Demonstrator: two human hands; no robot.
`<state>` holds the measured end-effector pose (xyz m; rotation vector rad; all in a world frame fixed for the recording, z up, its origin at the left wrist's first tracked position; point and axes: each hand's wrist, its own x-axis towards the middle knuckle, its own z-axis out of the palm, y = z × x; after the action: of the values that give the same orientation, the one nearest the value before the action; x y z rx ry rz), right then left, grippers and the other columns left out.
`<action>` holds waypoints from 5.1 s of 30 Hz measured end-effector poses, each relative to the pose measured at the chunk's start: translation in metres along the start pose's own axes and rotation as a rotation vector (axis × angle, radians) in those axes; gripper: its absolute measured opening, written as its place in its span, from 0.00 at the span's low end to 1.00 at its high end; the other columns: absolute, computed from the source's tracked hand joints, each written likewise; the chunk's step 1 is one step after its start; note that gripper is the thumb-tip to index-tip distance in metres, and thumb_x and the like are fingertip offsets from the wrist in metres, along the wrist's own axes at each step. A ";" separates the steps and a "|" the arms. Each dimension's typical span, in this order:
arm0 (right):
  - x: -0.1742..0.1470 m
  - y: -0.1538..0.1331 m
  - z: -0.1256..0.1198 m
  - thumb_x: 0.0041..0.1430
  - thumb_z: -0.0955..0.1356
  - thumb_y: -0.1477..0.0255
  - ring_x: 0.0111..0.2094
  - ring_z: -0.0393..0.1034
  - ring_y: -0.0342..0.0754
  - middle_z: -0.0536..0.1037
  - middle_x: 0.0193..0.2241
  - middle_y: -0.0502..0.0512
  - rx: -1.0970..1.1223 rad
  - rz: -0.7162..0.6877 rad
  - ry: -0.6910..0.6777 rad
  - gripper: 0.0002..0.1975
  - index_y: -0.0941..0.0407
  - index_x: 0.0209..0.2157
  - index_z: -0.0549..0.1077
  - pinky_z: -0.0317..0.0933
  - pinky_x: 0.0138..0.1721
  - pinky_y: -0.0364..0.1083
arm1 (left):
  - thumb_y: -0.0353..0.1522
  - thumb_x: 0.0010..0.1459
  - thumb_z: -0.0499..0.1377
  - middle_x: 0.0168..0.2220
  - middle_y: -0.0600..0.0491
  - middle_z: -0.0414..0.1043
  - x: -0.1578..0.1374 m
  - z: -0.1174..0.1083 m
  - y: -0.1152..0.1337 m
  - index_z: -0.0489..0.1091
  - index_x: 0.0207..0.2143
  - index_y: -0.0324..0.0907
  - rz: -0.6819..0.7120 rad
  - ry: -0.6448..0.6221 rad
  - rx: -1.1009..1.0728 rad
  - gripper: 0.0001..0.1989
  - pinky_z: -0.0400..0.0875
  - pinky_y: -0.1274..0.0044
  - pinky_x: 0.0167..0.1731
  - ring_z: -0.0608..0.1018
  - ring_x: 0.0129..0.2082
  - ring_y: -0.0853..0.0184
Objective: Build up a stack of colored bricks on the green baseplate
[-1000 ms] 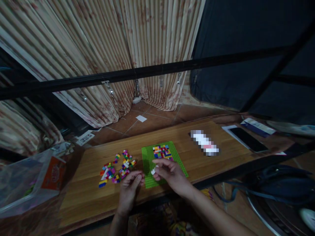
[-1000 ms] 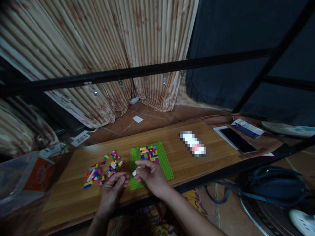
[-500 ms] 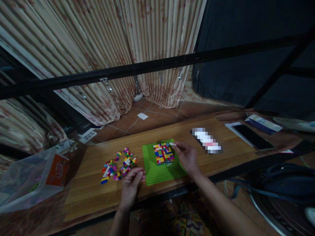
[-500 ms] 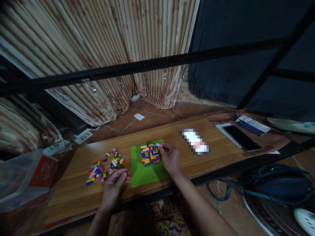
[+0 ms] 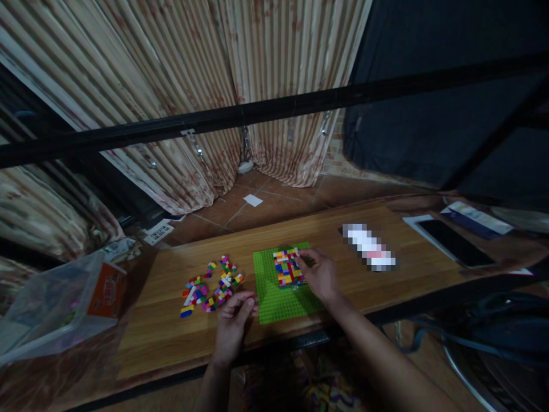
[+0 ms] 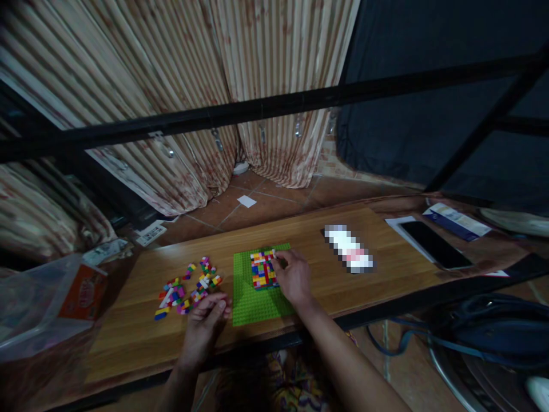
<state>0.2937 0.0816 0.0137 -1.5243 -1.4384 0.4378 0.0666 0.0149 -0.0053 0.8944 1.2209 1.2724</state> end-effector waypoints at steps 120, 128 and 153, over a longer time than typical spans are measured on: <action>0.018 0.014 -0.034 0.54 0.67 0.64 0.39 0.76 0.53 0.82 0.36 0.58 0.217 0.207 -0.180 0.13 0.56 0.35 0.79 0.68 0.43 0.50 | 0.43 0.47 0.65 0.27 0.54 0.75 -0.007 0.055 0.011 0.73 0.39 0.39 0.089 0.097 0.140 0.20 0.71 0.79 0.25 0.75 0.24 0.70; 0.035 0.017 -0.014 0.56 0.65 0.67 0.40 0.76 0.52 0.82 0.38 0.57 0.052 0.113 -0.220 0.12 0.54 0.37 0.79 0.67 0.45 0.51 | 0.42 0.48 0.65 0.28 0.53 0.74 -0.005 0.041 -0.012 0.73 0.39 0.41 0.061 0.068 0.147 0.19 0.72 0.78 0.28 0.76 0.29 0.67; 0.053 0.022 -0.017 0.43 0.72 0.63 0.26 0.70 0.45 0.80 0.26 0.52 0.410 0.428 -0.456 0.12 0.55 0.30 0.79 0.64 0.27 0.44 | 0.38 0.57 0.59 0.32 0.54 0.72 -0.012 0.039 -0.017 0.72 0.42 0.42 0.122 -0.025 0.289 0.13 0.72 0.79 0.31 0.74 0.30 0.70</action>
<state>0.3323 0.1268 0.0224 -1.4366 -1.2353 1.3251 0.1093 0.0066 -0.0126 1.2059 1.3698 1.1935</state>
